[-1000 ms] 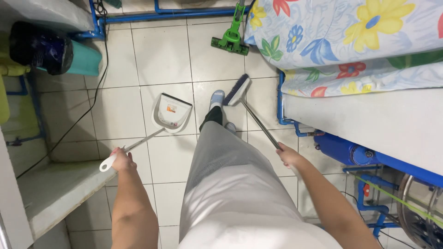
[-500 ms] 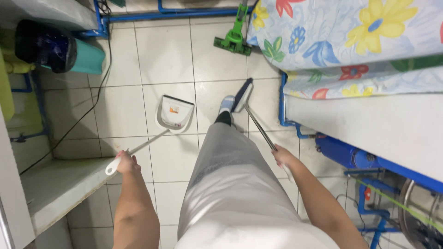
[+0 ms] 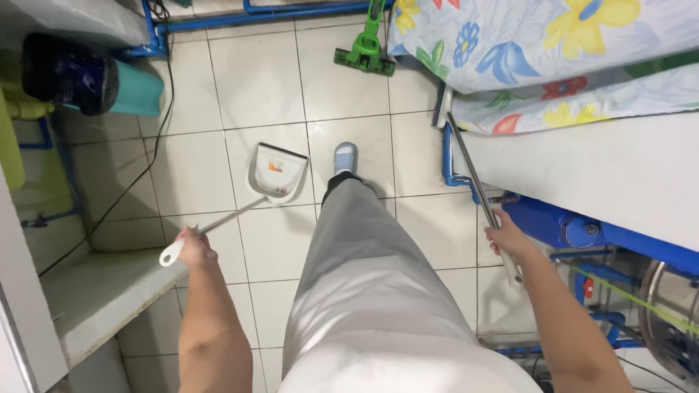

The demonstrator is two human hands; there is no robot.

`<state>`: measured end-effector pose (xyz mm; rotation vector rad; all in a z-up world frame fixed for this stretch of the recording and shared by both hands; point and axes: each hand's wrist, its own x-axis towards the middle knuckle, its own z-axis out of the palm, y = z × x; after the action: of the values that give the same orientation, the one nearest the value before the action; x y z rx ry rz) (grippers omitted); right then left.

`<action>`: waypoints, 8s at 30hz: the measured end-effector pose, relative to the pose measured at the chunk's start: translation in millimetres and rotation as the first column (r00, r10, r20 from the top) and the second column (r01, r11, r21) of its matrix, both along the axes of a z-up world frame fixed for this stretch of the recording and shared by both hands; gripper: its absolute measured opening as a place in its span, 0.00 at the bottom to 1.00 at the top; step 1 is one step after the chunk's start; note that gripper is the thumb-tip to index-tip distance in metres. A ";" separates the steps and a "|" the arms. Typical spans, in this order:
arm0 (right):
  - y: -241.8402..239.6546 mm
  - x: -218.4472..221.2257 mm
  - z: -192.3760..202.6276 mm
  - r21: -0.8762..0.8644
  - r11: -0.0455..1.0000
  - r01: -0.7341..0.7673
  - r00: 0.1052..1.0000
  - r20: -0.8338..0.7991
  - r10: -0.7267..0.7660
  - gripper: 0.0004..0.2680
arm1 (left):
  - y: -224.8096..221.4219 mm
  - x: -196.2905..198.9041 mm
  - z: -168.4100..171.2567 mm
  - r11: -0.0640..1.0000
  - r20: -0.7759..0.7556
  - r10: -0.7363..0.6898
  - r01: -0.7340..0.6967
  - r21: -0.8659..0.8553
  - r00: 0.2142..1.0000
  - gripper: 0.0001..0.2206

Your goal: Sweeping the floor around water purification equipment using a broom and a dustpan

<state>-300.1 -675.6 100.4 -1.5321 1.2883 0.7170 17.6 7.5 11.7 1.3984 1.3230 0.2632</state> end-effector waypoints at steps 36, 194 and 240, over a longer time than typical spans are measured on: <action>148.4 78.7 -114.7 -0.117 0.703 -0.702 0.713 -0.133 0.689 0.31 | 12.0 36.3 1.2 0.708 -0.003 -0.695 0.685 0.174 0.719 0.08; 505.8 539.0 64.9 -0.450 0.080 -0.889 -0.044 0.257 0.965 0.25 | 149.3 229.8 112.7 0.598 0.429 0.748 -0.235 -0.766 0.506 0.33; 230.5 323.4 -13.3 0.214 0.900 -0.379 0.920 -0.017 0.391 0.26 | 96.8 67.3 269.3 0.968 0.185 -0.228 0.243 -0.063 0.956 0.13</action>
<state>23.3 -445.1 87.1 -1.6178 0.9223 1.1224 85.0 104.3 281.0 1.4112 1.0008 0.1634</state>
